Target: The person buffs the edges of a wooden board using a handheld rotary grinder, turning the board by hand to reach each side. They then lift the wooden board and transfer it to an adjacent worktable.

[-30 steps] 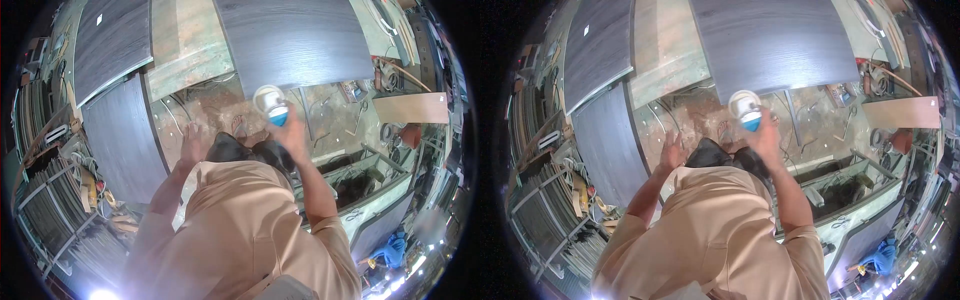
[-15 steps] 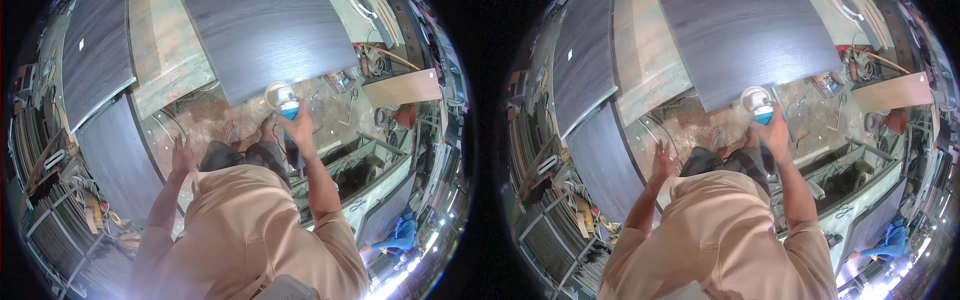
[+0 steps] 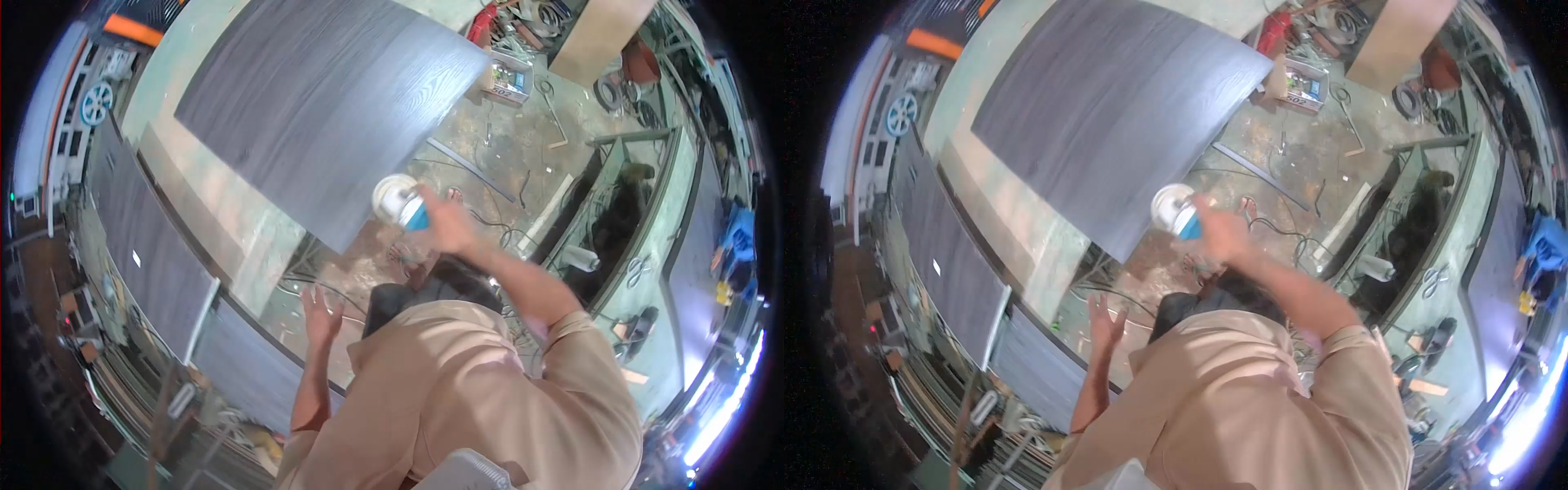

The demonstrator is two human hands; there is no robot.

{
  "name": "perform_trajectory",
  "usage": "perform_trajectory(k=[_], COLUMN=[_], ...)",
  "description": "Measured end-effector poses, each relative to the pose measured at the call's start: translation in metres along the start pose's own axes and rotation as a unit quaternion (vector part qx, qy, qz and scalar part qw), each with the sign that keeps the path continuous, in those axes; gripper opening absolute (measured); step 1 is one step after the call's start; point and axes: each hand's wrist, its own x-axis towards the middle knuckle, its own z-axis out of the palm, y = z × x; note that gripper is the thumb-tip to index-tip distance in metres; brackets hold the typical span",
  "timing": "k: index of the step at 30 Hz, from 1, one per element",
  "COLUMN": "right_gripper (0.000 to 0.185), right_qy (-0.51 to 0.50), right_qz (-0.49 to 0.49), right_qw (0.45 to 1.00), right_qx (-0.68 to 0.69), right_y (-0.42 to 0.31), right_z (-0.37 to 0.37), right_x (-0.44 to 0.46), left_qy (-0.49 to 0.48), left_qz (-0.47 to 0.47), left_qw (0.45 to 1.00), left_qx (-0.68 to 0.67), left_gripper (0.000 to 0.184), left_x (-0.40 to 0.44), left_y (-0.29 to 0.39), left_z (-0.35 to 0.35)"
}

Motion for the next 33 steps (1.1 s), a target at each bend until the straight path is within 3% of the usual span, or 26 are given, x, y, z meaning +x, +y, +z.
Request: perform_trajectory(k=[3,8,11,16,19,20,27,30,33], right_gripper=[0.082,0.081,0.077,0.085,0.082,0.082,0.072,0.072,0.075], right_qy=[0.118,0.227,0.204,0.028,0.001,0.0,0.238,0.255,0.158], right_qz=[0.006,0.109,0.087,-0.034,-0.045,-0.044,0.062,0.075,0.027], right_qw=[0.99,0.958,0.964,0.997,0.997,0.997,0.959,0.955,0.981], right_qx=[0.081,0.134,0.147,0.068,0.061,0.065,0.139,0.133,0.113], right_y=[0.06,0.133,0.125,0.094,0.099,0.105,0.192,0.196,0.179], right_z=[-0.048,-0.115,-0.112,-0.074,-0.088,-0.099,-0.204,-0.206,-0.176], right_x=[0.033,0.087,0.077,0.058,0.068,0.072,0.133,0.137,0.124], left_qy=[0.032,0.059,0.096,0.039,0.016,0.013,0.012,0.016,0.01], left_qz=[0.061,0.087,0.13,0.195,0.18,0.18,0.143,0.137,0.132], left_qw=[0.997,0.994,0.987,0.976,0.976,0.975,0.982,0.982,0.983], left_qx=[-0.029,0.003,0.015,0.087,0.123,0.127,0.123,0.126,0.129], left_gripper=[0.094,0.096,0.097,0.101,0.101,0.101,0.1,0.1,0.1], left_x=[0.008,0.023,0.033,0.06,0.069,0.071,0.073,0.072,0.072], left_y=[0.01,0.061,0.102,0.146,0.176,0.18,0.19,0.192,0.199], left_z=[-0.004,-0.022,-0.033,-0.027,-0.03,-0.03,-0.027,-0.027,-0.03])
